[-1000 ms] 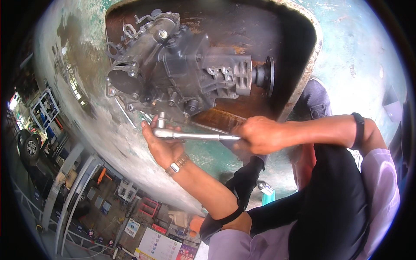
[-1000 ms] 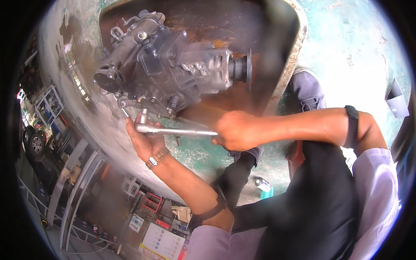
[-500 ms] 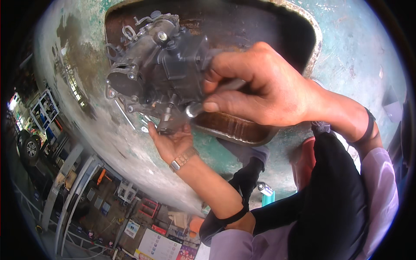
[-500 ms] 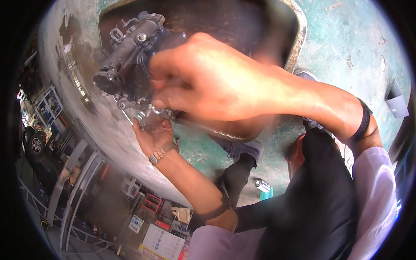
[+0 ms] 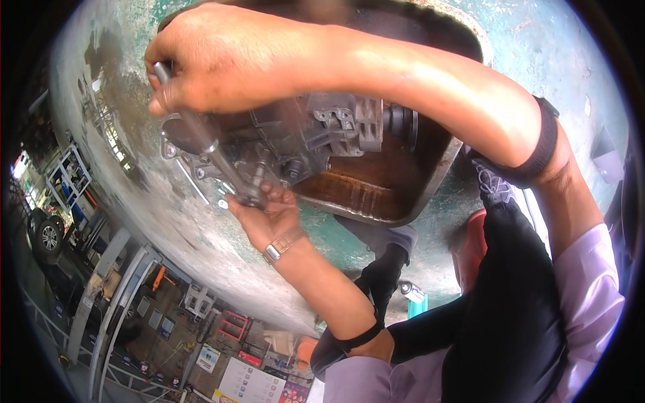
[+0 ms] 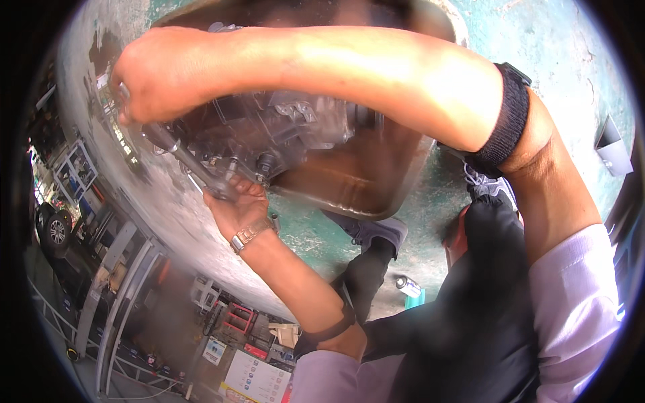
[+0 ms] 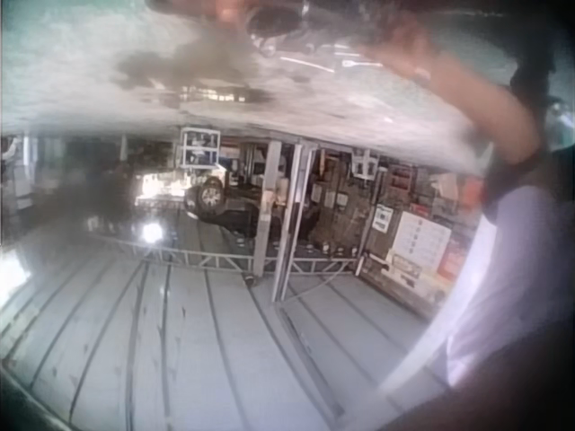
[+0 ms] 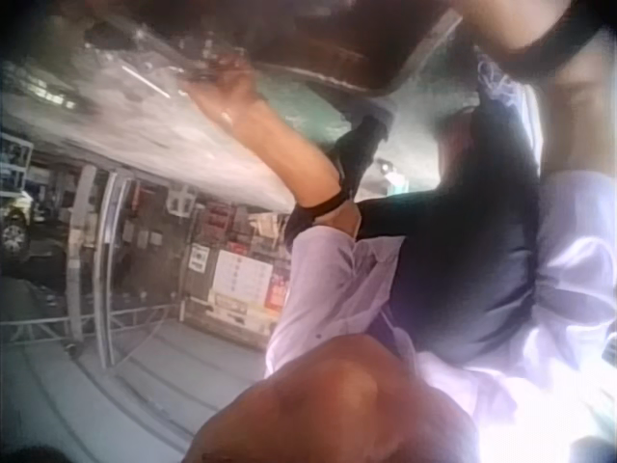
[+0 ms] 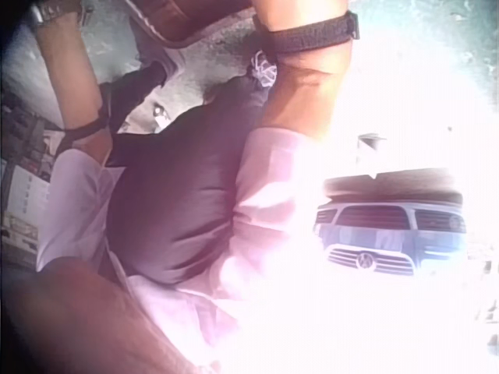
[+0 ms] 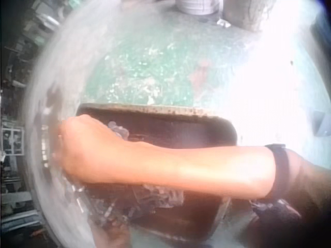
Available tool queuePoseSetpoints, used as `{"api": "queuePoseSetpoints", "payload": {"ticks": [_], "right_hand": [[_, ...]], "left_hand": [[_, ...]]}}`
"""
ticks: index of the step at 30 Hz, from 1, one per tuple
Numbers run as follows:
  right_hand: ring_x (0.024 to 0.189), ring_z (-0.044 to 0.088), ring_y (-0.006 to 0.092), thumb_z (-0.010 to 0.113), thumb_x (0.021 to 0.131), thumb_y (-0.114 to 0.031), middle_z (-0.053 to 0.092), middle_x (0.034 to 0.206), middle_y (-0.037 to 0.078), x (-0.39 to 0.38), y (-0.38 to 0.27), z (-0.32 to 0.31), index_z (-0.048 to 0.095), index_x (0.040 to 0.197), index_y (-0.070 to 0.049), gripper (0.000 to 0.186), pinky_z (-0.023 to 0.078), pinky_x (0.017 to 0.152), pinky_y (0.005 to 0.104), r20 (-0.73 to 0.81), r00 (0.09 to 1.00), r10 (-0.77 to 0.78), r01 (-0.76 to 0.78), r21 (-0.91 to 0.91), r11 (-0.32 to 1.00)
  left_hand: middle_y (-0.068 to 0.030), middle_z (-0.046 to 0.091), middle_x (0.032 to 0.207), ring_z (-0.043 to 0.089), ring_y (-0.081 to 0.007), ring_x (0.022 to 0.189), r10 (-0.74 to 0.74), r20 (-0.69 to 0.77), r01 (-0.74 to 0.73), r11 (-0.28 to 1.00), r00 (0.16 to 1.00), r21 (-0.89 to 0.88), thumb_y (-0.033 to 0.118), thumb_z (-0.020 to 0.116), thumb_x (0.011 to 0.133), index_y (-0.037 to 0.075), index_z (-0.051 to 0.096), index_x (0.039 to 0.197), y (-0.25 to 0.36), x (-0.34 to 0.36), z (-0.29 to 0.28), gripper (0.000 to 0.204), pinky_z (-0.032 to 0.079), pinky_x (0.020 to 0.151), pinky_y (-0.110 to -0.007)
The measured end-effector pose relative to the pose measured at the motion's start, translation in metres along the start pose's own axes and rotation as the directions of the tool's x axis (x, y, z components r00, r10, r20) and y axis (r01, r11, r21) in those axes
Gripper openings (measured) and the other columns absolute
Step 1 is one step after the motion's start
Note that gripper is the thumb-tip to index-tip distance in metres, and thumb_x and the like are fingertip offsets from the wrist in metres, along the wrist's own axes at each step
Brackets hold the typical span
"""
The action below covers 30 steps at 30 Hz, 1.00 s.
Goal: The person uses a ratchet wrench to tighten bolts on a disassembled engine block placed in a metal tray. The person repeatedly rotates the ratchet handle to secure fasteners on the engine casing.
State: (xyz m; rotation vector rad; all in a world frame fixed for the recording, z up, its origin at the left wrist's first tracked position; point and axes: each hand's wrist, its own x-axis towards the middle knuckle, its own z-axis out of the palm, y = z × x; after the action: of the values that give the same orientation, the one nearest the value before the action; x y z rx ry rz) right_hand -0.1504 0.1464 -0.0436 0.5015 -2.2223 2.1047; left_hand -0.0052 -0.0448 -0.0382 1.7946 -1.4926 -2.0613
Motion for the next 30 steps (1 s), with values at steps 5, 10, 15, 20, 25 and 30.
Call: {"api": "queuePoseSetpoints", "payload": {"ticks": [5, 10, 15, 20, 25, 30], "right_hand": [[0.092, 0.067, 0.0385, 0.064, 0.087, -0.017, 0.066, 0.093, 0.029, -0.008, 0.007, -0.017, 0.065, 0.095, 0.009, 0.028, 0.051, 0.081, 0.0448, -0.069, 0.991, 0.116, -0.104, 0.156, 0.982], [0.091, 0.067, 0.0373, 0.066, 0.086, -0.018, 0.066, 0.092, 0.029, -0.034, -0.016, -0.041, 0.064, 0.095, 0.010, 0.029, 0.052, 0.081, 0.0431, -0.042, 0.990, 0.136, -0.131, 0.104, 0.986], [0.081, 0.068, 0.0278, 0.063, 0.091, -0.018, 0.068, 0.083, 0.022, -0.054, -0.039, -0.078, 0.066, 0.096, 0.009, 0.028, 0.053, 0.073, 0.0395, 0.213, 0.837, 0.504, -0.536, 0.138, 0.833], [0.063, 0.056, 0.0108, 0.069, 0.091, -0.026, 0.061, 0.068, 0.002, -0.116, -0.007, -0.068, 0.065, 0.084, -0.003, 0.025, 0.043, 0.056, 0.0284, 0.217, 0.850, 0.481, -0.470, -0.102, 0.877], [0.061, 0.059, 0.0249, 0.070, 0.089, -0.019, 0.060, 0.066, 0.014, -0.197, 0.009, -0.043, 0.065, 0.089, 0.001, 0.021, 0.046, 0.058, 0.0380, 0.449, 0.763, 0.466, -0.522, 0.003, 0.853], [0.075, 0.066, 0.0409, 0.062, 0.088, -0.025, 0.067, 0.077, 0.023, -0.229, 0.000, 0.035, 0.068, 0.081, 0.000, 0.027, 0.053, 0.070, 0.0492, 0.717, 0.446, 0.535, -0.432, -0.351, 0.831]], "left_hand": [[-0.0052, 0.048, 0.067, 0.043, -0.0174, 0.055, 0.116, -0.077, -0.109, 0.990, 0.990, 0.094, 0.072, 0.037, 0.093, 0.009, 0.050, 0.108, -0.014, -0.003, 0.016, 0.066, 0.035, 0.050, -0.032], [-0.0048, 0.045, 0.068, 0.041, -0.0166, 0.056, 0.135, -0.075, -0.123, 0.982, 0.988, 0.142, 0.075, 0.030, 0.093, 0.009, 0.049, 0.104, -0.012, -0.004, 0.016, 0.070, 0.035, 0.049, -0.031], [-0.0072, 0.046, 0.064, 0.042, -0.0193, 0.052, 0.130, 0.005, -0.128, 0.969, 0.992, 0.212, 0.085, 0.041, 0.081, 0.005, 0.050, 0.116, -0.006, 0.005, 0.004, 0.087, 0.034, 0.049, -0.033], [-0.0122, 0.054, 0.072, 0.051, -0.0216, 0.057, 0.215, 0.020, -0.209, 0.916, 0.976, 0.342, 0.084, 0.043, 0.081, 0.002, 0.051, 0.117, -0.003, 0.010, 0.001, 0.090, 0.041, 0.048, -0.034], [-0.0184, 0.063, 0.084, 0.061, -0.0256, 0.063, 0.391, 0.127, -0.403, 0.785, 0.911, 0.471, 0.081, 0.048, 0.082, -0.006, 0.052, 0.114, -0.002, 0.013, 0.002, 0.092, 0.050, 0.050, -0.034], [-0.0155, 0.062, 0.078, 0.054, -0.0217, 0.058, 0.427, 0.169, -0.444, 0.705, 0.888, 0.552, 0.078, 0.044, 0.086, -0.007, 0.054, 0.112, -0.001, 0.020, 0.003, 0.090, 0.041, 0.049, -0.034]]}}
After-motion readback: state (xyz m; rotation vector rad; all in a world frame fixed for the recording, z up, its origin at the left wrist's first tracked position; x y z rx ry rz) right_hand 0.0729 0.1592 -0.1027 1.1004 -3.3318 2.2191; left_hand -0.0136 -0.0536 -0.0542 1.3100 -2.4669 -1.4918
